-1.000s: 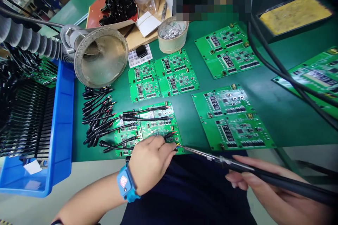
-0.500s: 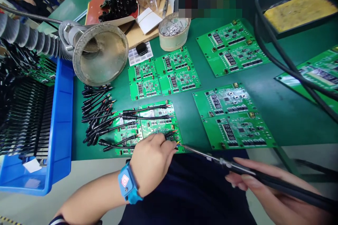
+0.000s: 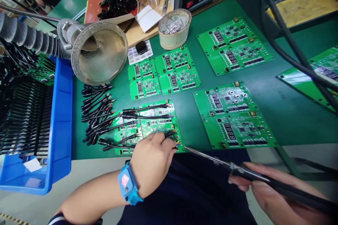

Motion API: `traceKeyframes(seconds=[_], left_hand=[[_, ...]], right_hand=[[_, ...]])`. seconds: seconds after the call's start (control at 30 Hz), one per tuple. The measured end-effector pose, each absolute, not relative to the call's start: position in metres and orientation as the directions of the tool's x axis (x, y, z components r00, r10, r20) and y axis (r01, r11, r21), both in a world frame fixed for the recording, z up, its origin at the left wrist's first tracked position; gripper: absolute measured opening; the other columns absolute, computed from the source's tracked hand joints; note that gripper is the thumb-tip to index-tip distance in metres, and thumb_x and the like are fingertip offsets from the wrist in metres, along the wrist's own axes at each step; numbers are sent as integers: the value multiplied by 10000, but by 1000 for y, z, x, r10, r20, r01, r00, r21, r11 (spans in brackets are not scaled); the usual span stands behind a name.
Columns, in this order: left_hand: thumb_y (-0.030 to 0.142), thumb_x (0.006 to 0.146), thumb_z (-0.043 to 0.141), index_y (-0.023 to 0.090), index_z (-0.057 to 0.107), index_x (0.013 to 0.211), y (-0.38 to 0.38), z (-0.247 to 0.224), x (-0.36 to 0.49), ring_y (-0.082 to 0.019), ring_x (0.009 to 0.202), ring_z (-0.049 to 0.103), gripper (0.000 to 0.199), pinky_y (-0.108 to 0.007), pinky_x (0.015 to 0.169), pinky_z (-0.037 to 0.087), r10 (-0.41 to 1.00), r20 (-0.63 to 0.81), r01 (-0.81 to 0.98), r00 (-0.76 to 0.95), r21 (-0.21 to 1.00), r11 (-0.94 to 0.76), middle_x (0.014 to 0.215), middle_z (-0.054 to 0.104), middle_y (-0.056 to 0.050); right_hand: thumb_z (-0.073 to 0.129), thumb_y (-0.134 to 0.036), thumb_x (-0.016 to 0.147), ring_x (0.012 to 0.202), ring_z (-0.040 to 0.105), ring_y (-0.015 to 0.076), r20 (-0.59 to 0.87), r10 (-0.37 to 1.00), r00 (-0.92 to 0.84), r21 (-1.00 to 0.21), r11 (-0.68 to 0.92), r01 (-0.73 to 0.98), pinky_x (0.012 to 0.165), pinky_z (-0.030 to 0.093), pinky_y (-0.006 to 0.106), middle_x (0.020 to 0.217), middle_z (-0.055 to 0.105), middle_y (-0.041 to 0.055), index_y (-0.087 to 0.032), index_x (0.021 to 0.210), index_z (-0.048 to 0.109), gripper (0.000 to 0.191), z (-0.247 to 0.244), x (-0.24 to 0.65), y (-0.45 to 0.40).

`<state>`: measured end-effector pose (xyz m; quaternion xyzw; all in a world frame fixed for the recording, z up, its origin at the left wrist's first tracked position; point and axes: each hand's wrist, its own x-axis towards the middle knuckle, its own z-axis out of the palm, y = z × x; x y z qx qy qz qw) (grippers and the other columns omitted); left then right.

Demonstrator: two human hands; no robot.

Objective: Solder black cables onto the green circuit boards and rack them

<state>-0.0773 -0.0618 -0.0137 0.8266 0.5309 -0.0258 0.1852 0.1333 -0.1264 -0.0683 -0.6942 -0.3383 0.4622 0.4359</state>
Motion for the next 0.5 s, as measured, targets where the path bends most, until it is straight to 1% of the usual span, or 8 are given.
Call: traceKeyframes(seconds=[0.07,0.13,0.27,0.43,0.5], left_hand=[[226,876,491,189,621,906,-62,-13,-77,-184,685,550,138,-319,606,496,867,-244,888,434,278,-366,760,557,-32],[228,878,486,189,618,903,-63,-13,-77,-187,687,550,140,-325,608,497,866,-252,890,432,276,-363,764,558,-32],[235,879,485,193,614,902,-63,-13,-77,-187,687,547,139,-325,611,494,865,-262,893,428,266,-362,767,558,-30],[242,882,481,206,610,916,-63,-14,-77,-186,685,543,138,-323,611,492,874,-250,897,417,269,-351,769,553,-22],[246,885,476,210,609,914,-64,-14,-77,-188,682,541,141,-327,601,492,877,-249,901,410,263,-346,771,551,-21]], right_hand=[[691,-488,648,450,611,196,-428,837,339,-898,-435,-60,475,554,275,568,655,45,-280,793,669,254,-63,131,-124],[694,-490,647,453,607,169,-433,841,326,-897,-437,-65,504,552,239,570,657,40,-278,791,672,257,-60,130,-120],[660,-453,703,511,625,127,-347,897,274,-929,-369,32,571,540,165,603,673,33,-265,851,665,240,-62,133,-112],[646,-385,713,511,643,176,-238,967,93,-956,-250,152,489,563,235,638,688,28,-261,898,647,223,-73,146,-110],[629,-387,720,506,643,176,-198,977,77,-957,-209,201,480,563,238,633,687,16,-270,902,638,216,-72,147,-110]])
